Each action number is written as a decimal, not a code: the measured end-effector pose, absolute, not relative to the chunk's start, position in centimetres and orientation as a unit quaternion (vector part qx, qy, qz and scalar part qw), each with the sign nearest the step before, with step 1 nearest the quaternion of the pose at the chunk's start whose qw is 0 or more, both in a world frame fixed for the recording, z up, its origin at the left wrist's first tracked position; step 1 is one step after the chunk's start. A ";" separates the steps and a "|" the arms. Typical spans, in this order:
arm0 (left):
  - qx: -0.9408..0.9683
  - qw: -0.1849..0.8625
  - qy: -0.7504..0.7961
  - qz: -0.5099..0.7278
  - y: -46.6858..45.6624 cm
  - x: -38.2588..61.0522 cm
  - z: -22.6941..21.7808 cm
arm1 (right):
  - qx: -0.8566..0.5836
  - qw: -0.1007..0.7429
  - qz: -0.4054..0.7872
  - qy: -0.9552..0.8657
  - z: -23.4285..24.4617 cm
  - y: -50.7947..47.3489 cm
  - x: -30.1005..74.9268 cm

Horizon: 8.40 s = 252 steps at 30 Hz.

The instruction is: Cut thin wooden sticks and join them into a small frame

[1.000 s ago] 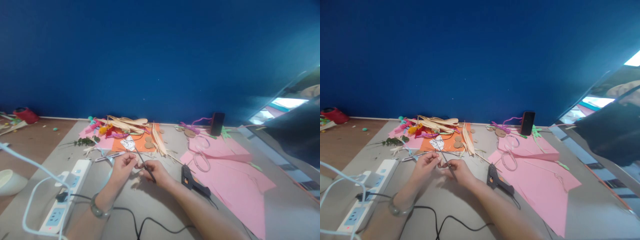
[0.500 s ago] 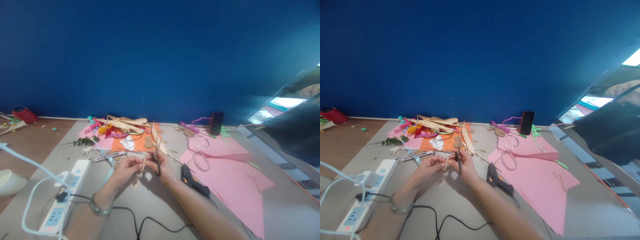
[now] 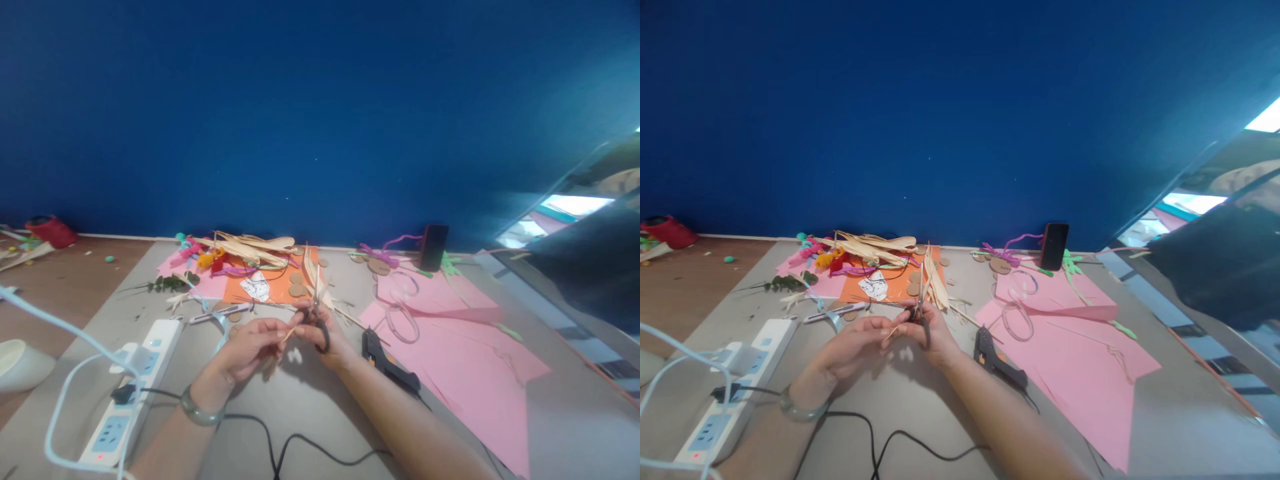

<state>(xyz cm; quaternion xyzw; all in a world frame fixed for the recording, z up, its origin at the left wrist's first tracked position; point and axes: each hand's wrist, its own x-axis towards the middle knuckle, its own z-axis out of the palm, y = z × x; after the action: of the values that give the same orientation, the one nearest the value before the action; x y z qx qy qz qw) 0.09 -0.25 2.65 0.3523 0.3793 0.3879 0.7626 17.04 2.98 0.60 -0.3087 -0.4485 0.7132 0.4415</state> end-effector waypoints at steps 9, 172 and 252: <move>0.407 0.672 0.451 0.423 0.0 0.0 1.1 | -0.381 0.438 0.662 -0.474 1.1 2.9 16.8; 0.419 0.563 0.505 0.503 0.5 0.0 0.8 | -0.398 0.388 0.569 -0.606 1.1 2.4 16.3; 0.303 0.724 0.398 0.475 0.1 0.4 1.7 | -0.360 0.480 0.640 -0.480 0.6 2.5 16.6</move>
<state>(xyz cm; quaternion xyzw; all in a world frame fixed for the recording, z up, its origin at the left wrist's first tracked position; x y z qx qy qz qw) 0.43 0.07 1.67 0.3025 0.3977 0.4747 0.7245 16.59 2.50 0.64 -0.3603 -0.4797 0.6404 0.4795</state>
